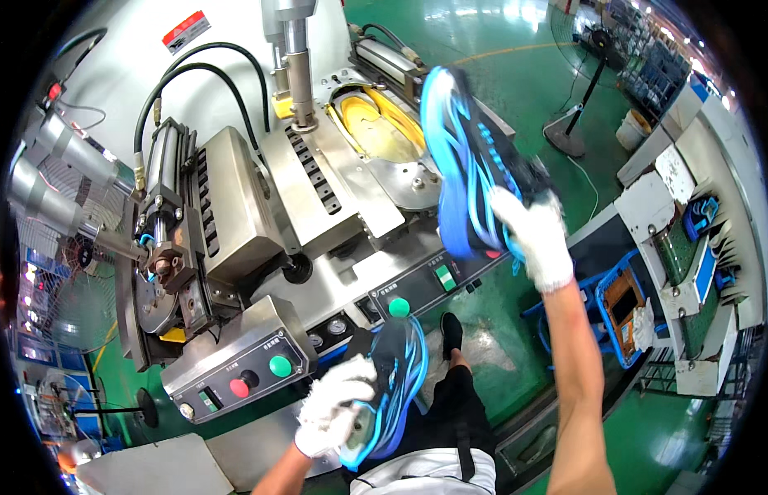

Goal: The person repeatedly picks up blue shoe components and places them into a metal machine fixture. They press a green button to activate the machine, which appears to press or bond the shoe parts. The person then removes the processed shoe component and places it into a blue bin before repeating the process with the next item.

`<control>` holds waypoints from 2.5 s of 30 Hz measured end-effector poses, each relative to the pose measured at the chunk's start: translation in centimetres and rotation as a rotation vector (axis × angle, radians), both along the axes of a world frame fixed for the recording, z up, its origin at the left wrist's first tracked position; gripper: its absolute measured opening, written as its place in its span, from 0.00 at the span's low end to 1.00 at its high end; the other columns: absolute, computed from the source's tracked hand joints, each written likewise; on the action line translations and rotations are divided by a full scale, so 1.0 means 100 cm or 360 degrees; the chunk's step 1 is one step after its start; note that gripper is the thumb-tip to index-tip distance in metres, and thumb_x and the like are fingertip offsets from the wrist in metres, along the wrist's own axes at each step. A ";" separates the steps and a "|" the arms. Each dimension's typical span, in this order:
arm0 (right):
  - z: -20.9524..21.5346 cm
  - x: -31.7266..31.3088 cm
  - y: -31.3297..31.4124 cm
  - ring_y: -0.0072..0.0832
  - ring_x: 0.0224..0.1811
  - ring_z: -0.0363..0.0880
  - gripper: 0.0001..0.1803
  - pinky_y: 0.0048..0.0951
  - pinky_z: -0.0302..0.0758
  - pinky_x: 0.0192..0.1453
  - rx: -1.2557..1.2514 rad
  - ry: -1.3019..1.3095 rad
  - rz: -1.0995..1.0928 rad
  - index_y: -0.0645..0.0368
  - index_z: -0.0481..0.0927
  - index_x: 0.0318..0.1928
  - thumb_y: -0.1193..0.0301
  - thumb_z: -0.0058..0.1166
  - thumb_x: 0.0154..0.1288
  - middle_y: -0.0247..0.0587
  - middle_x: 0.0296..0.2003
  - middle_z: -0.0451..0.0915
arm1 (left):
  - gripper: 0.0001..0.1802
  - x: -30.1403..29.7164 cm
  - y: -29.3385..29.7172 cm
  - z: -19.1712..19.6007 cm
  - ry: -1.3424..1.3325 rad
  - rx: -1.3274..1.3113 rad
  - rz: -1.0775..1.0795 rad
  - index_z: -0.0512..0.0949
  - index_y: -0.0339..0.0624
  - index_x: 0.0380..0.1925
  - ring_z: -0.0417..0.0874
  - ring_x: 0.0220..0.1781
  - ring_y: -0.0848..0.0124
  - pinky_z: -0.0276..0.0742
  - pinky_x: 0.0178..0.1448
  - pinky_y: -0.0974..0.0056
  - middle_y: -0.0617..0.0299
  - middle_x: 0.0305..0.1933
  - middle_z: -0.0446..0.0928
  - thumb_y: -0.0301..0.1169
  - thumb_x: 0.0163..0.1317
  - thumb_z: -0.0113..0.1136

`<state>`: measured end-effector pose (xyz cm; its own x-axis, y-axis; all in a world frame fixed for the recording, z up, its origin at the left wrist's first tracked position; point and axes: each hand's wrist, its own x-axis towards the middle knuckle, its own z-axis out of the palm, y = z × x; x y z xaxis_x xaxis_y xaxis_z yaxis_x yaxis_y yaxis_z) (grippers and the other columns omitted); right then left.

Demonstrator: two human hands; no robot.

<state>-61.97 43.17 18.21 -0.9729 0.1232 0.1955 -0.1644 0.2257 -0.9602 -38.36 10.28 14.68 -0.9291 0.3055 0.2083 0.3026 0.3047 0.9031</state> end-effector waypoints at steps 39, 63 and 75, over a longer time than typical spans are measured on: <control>-0.137 0.112 -0.130 0.59 0.86 0.45 0.58 0.53 0.42 0.88 0.1233 0.0268 0.0667 0.67 0.53 0.81 0.44 0.65 0.65 0.66 0.81 0.52 | 0.16 0.067 0.011 -0.106 -0.0272 0.0018 0.0262 0.84 0.37 0.51 0.79 0.69 0.54 0.70 0.76 0.54 0.51 0.60 0.82 0.20 0.64 0.60; -0.087 0.326 0.259 0.37 0.63 0.79 0.31 0.41 0.69 0.76 -0.0332 0.0661 -0.1948 0.68 0.77 0.66 0.60 0.67 0.72 0.47 0.61 0.82 | 0.30 0.032 0.318 0.045 0.0876 0.0006 -0.1191 0.82 0.38 0.56 0.82 0.65 0.43 0.79 0.71 0.45 0.45 0.61 0.82 0.26 0.51 0.79; -0.070 0.272 0.788 0.29 0.68 0.76 0.45 0.30 0.67 0.74 0.0011 -0.0530 -0.1506 0.57 0.81 0.71 0.34 0.60 0.68 0.36 0.67 0.80 | 0.14 0.071 0.097 -0.074 -0.0847 -0.0478 -0.0114 0.85 0.36 0.50 0.88 0.53 0.52 0.82 0.60 0.53 0.47 0.50 0.86 0.30 0.68 0.62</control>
